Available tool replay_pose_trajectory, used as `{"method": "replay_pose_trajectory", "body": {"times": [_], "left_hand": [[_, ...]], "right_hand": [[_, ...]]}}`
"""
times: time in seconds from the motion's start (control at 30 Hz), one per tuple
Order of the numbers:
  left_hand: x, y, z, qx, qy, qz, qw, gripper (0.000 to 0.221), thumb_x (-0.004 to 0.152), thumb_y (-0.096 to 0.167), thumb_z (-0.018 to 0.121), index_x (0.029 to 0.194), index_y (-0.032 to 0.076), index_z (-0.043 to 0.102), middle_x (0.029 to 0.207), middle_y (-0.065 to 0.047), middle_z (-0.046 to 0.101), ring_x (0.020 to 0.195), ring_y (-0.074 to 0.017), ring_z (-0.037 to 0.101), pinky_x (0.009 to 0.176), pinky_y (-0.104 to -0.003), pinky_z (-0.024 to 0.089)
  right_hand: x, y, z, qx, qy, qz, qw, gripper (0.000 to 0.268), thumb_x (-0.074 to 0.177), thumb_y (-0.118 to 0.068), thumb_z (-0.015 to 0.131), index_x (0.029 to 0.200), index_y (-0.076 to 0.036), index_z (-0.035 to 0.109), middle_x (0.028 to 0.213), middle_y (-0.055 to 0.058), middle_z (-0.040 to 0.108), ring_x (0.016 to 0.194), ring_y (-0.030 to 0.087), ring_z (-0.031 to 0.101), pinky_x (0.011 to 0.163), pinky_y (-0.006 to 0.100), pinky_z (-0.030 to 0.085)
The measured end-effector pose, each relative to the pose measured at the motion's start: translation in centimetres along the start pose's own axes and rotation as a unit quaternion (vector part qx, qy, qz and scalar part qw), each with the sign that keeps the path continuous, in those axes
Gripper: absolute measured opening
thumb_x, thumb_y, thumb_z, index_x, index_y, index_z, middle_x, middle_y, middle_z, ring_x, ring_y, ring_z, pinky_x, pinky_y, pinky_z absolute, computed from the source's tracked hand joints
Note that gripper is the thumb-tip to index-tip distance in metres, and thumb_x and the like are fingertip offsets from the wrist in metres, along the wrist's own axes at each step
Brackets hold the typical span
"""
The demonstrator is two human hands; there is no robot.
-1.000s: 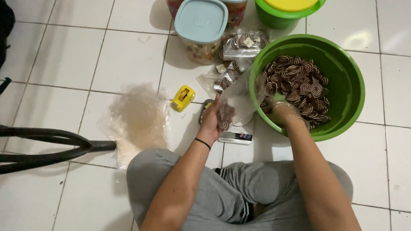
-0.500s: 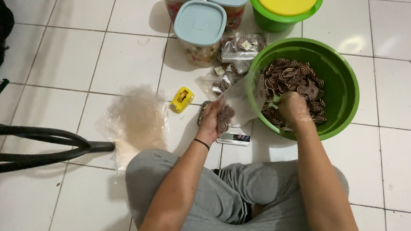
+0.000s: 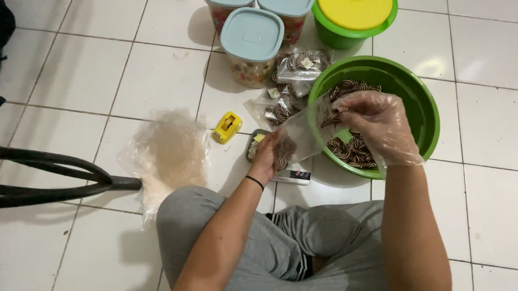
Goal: A person is sitting on the floor, picking up swirl-patterned cookies from a large green bowl, placing them into small plastic bags with a small white slip, and weighing the bags on a digital scale.
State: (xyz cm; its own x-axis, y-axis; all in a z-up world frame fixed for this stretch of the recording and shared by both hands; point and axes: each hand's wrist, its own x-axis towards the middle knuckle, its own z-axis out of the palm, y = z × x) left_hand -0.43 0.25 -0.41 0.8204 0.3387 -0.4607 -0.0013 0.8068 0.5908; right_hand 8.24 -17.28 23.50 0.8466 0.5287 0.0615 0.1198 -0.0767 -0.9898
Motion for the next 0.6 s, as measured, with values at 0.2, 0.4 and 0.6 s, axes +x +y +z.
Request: {"method": "replay_pose_trajectory", "body": {"times": [0.2,0.4,0.6], "left_hand": [[0.6,-0.5,-0.4,0.015,-0.022,-0.033,0.999,0.038,0.090,0.050,0.078,0.102,0.015,0.072,0.097,-0.009,0.077,0.085,-0.0207,0.075,0.074,-0.039,0.062],[0.5,0.4,-0.3,-0.026,-0.008,-0.013,1.000,0.026,0.092,0.034,0.077,0.100,0.013,0.065,0.083,-0.009,0.071,0.071,-0.0234,0.073,0.058,-0.030,0.056],[-1.0,1.9,2.2,-0.079,-0.033,0.032,0.996,0.021,0.088,0.023,0.083,0.091,0.013,0.064,0.084,-0.008,0.071,0.077,-0.0222,0.072,0.067,-0.036,0.060]], "right_hand": [[-0.2,-0.2,1.6,0.018,-0.066,-0.045,0.997,0.020,0.084,0.007,0.073,0.101,-0.003,0.074,0.109,0.020,0.073,0.096,0.026,0.071,0.079,0.035,0.062],[0.6,7.0,-2.5,-0.025,0.129,-0.057,0.990,0.010,0.098,0.000,0.067,0.108,0.002,0.066,0.114,0.018,0.067,0.095,0.019,0.066,0.068,0.022,0.056],[-1.5,8.4,-2.4,-0.282,0.011,0.052,0.958,0.049,0.098,-0.026,0.077,0.129,0.010,0.063,0.118,0.033,0.064,0.111,0.045,0.065,0.091,0.053,0.057]]}}
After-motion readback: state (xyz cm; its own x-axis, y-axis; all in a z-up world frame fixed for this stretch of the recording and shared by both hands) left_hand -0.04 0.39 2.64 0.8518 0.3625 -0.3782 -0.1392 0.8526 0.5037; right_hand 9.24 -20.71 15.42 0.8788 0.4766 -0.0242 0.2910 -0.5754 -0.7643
